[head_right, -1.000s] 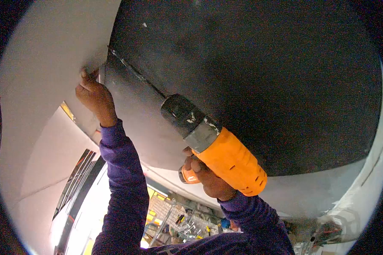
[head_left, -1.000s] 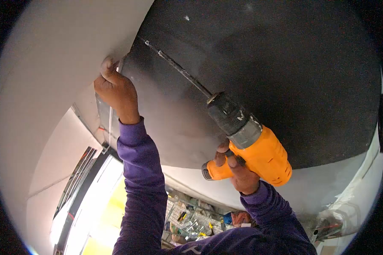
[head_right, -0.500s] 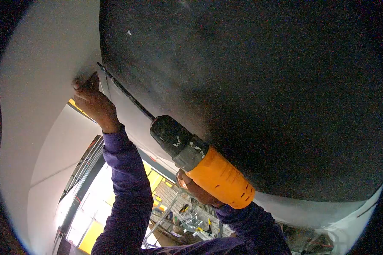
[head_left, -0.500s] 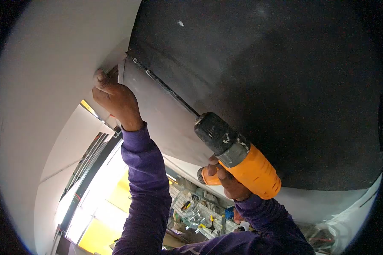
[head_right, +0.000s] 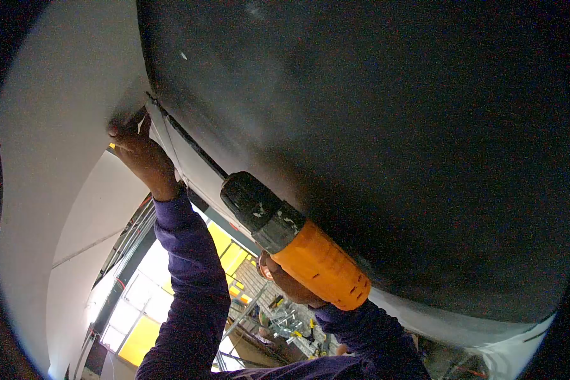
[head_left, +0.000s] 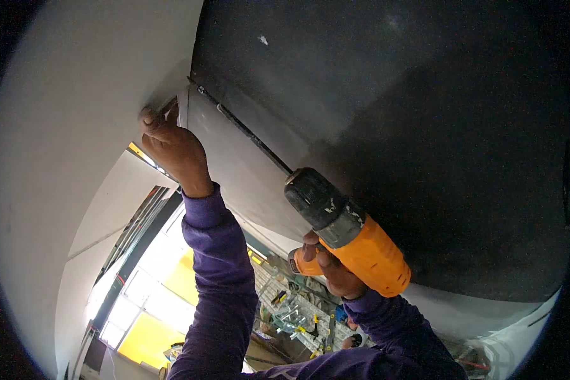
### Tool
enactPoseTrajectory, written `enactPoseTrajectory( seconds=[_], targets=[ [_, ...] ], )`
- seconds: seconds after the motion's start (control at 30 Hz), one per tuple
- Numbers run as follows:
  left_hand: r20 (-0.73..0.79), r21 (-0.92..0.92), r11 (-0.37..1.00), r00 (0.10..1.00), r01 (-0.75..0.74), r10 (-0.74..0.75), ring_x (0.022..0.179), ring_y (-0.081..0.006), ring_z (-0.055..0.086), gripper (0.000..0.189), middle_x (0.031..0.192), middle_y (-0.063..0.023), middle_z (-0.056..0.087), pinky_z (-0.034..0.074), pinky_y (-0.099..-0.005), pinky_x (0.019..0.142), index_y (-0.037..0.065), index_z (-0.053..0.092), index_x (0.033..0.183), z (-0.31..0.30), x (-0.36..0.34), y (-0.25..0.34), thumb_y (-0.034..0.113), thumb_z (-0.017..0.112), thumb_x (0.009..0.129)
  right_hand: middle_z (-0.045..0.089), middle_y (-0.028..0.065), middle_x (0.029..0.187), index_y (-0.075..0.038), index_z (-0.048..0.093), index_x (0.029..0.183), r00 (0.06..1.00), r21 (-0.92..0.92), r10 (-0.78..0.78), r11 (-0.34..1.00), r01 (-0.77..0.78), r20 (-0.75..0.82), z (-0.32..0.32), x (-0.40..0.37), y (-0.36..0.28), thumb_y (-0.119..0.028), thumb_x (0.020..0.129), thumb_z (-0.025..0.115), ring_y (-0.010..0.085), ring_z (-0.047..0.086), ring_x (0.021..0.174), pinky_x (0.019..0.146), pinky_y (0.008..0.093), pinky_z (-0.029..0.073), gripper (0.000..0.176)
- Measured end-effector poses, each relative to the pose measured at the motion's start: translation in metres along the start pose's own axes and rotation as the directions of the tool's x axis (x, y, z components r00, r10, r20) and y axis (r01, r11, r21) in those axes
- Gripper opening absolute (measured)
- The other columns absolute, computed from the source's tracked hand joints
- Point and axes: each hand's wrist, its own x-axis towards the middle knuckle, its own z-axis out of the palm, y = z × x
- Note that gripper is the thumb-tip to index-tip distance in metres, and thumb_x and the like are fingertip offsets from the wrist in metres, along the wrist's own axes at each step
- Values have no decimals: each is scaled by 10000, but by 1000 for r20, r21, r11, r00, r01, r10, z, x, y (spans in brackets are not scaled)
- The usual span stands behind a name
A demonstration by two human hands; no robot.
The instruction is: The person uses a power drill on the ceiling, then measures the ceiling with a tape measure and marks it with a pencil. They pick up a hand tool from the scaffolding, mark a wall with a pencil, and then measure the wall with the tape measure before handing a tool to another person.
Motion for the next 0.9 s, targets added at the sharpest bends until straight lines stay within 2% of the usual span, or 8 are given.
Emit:
enactPoseTrajectory(
  seconds=[0.23,0.33,0.4,0.43,0.5,0.73,0.83,0.9],
  targets=[
    [62,145,989,998,-29,20,999,-336,668,883,985,-252,684,542,-437,951,-163,620,953,-6,3,-6,580,148,1024,614,48,876,-35,571,1156,1000,105,-22,994,23,-8,5,7,-10,-298,969,615,138,605,787,742,298,483,326],
    [66,117,993,998,-6,-2,1007,-337,667,892,989,-254,687,538,-432,956,-162,617,962,-4,2,0,579,125,1024,617,59,913,-31,552,1184,998,171,-66,983,66,-7,6,8,-9,-256,971,607,141,602,803,752,310,486,315],
    [73,117,993,997,-6,-3,1013,-340,666,899,996,-259,682,537,-433,959,-161,610,985,-5,2,3,589,116,1020,621,71,957,-32,537,1208,997,45,-81,996,80,10,4,6,-3,-216,969,607,145,601,822,763,322,490,309],
    [78,116,993,997,-5,-4,1016,-341,666,903,999,-262,680,536,-433,961,-160,606,996,-5,3,4,594,111,1018,622,78,982,-35,530,1219,997,-125,-73,989,75,22,-2,2,3,-195,967,608,148,601,833,769,327,491,308],
    [77,94,995,997,-37,30,987,-319,677,859,1031,-238,651,574,-433,893,-104,552,1044,-4,3,3,651,144,991,625,89,1026,-43,517,1242,998,-276,-51,959,58,29,-6,-3,12,-159,962,613,152,600,854,782,337,493,318],
    [92,111,992,994,-68,58,978,-316,683,858,1031,-227,640,591,-440,865,-75,519,1086,-6,2,-2,695,162,962,640,90,1048,-67,532,1234,995,-76,-98,992,99,18,-7,-4,23,-138,949,630,161,611,879,803,347,499,310],
    [100,146,986,993,-83,69,986,-359,683,947,1004,-295,648,547,-507,945,-135,611,975,-7,4,-4,665,104,971,640,74,1003,-66,550,1185,997,2,-72,997,72,24,-4,0,10,-170,947,639,156,612,870,809,346,503,275],
    [68,133,989,996,-61,52,990,-364,682,957,966,-280,655,533,-501,966,-133,629,954,-2,2,4,659,94,975,635,65,971,-64,559,1143,998,-21,-65,998,66,7,-2,2,6,-197,949,640,152,611,858,808,345,506,248]
  ],
)
